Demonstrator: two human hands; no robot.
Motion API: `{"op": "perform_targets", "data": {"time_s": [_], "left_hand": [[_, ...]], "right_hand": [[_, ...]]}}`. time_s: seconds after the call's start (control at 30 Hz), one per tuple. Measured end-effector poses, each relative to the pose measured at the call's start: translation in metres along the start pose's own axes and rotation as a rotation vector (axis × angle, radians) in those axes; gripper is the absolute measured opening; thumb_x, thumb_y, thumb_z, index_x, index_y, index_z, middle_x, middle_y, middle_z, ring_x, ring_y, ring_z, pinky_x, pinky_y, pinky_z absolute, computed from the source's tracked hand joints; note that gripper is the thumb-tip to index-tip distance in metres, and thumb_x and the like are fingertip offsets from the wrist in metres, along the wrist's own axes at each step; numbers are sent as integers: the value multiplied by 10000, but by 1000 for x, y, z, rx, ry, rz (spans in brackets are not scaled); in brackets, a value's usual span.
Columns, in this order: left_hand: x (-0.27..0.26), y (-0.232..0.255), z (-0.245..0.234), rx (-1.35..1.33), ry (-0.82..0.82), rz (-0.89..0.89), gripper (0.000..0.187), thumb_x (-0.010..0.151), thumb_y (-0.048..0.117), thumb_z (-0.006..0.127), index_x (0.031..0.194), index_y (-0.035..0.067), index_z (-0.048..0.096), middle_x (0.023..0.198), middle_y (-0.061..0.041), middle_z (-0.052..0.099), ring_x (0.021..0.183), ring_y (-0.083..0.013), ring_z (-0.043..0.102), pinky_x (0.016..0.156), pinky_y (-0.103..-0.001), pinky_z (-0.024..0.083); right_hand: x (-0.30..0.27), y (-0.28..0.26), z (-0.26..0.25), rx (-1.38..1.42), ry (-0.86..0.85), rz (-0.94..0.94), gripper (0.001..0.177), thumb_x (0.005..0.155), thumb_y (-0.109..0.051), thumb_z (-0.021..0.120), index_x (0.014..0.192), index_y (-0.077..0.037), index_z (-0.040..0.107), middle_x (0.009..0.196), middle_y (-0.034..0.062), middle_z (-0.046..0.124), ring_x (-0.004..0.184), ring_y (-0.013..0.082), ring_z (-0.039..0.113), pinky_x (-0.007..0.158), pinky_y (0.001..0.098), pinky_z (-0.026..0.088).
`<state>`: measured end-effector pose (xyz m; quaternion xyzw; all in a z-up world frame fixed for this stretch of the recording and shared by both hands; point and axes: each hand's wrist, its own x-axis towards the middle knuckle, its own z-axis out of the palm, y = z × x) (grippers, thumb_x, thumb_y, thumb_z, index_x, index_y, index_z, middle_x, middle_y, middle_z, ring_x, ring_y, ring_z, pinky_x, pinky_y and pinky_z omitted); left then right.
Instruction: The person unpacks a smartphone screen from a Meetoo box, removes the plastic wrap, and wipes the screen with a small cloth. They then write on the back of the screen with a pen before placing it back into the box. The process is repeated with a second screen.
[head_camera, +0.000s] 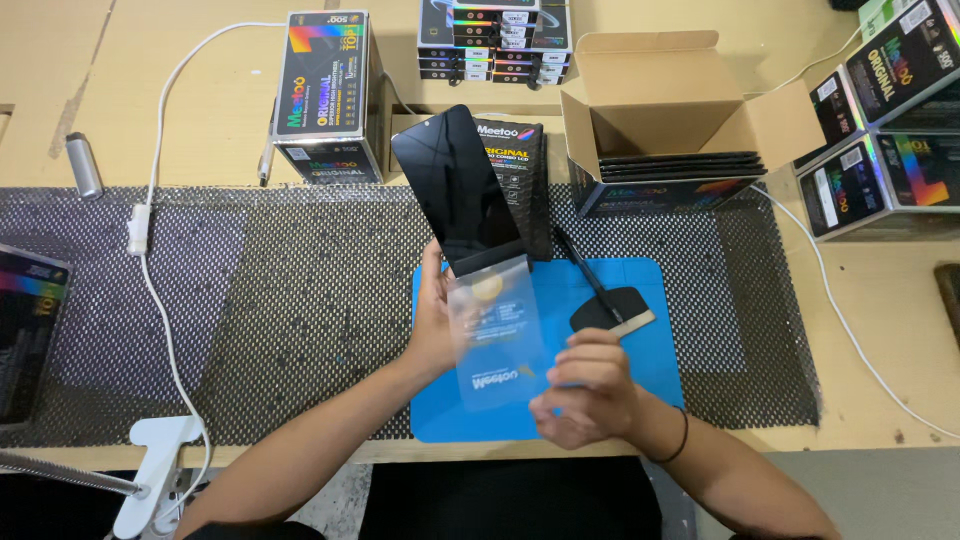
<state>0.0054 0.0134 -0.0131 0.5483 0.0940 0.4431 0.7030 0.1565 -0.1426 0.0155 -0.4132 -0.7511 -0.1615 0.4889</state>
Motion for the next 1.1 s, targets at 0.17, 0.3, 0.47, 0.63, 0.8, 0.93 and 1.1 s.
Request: {"op": "perform_targets", "data": {"time_s": [0.17,0.3,0.47,0.63,0.8,0.93,1.1], "left_hand": [[5,0,7,-103,76,-18,765,862,-8,760,1496,75,340,1190,-183,702,1082,-237,700,865,-407,601],[10,16,1,-91,62,-12,813,826,18,816,1489,103,354,1272,-172,675,1179,-274,670,931,-420,586],[8,17,13,-89,67,2,794,843,24,803,1493,71,349,1323,-201,646,1218,-316,644,987,-476,562],[10,29,16,-29,44,4,830,846,-13,782,1527,59,312,1370,-193,619,1271,-335,613,1040,-506,534],[11,42,19,99,-45,-37,837,891,-71,688,1583,29,229,1386,-262,578,1306,-442,562,1025,-564,521],[3,41,25,80,-126,-137,824,884,-64,683,1578,1,243,1384,-301,575,1311,-475,540,1026,-572,515],[-3,52,39,126,-300,-237,794,887,-126,616,1583,-26,248,1342,-345,566,1272,-564,521,979,-626,513]], "right_hand": [[0,21,-12,-76,254,129,201,867,-359,718,723,-252,628,1029,-13,562,959,208,585,873,393,572],[-8,34,-14,-69,386,279,273,904,-350,656,732,-169,545,1026,91,538,979,264,580,876,400,550],[17,29,-12,112,531,476,261,1008,-277,577,850,-118,443,1052,114,438,984,272,519,860,383,513],[27,32,-14,250,614,616,272,1080,-308,517,941,-137,358,1121,87,386,1044,201,458,890,307,456],[31,34,-21,185,575,604,254,1079,-280,485,931,-115,361,1117,102,370,996,222,445,863,332,457],[32,39,-30,100,545,538,232,1070,-220,474,912,-88,366,1113,123,352,990,248,425,881,362,460],[26,48,-46,25,482,516,252,1040,-217,521,884,-77,382,1131,134,366,1059,255,453,953,383,451]]}}
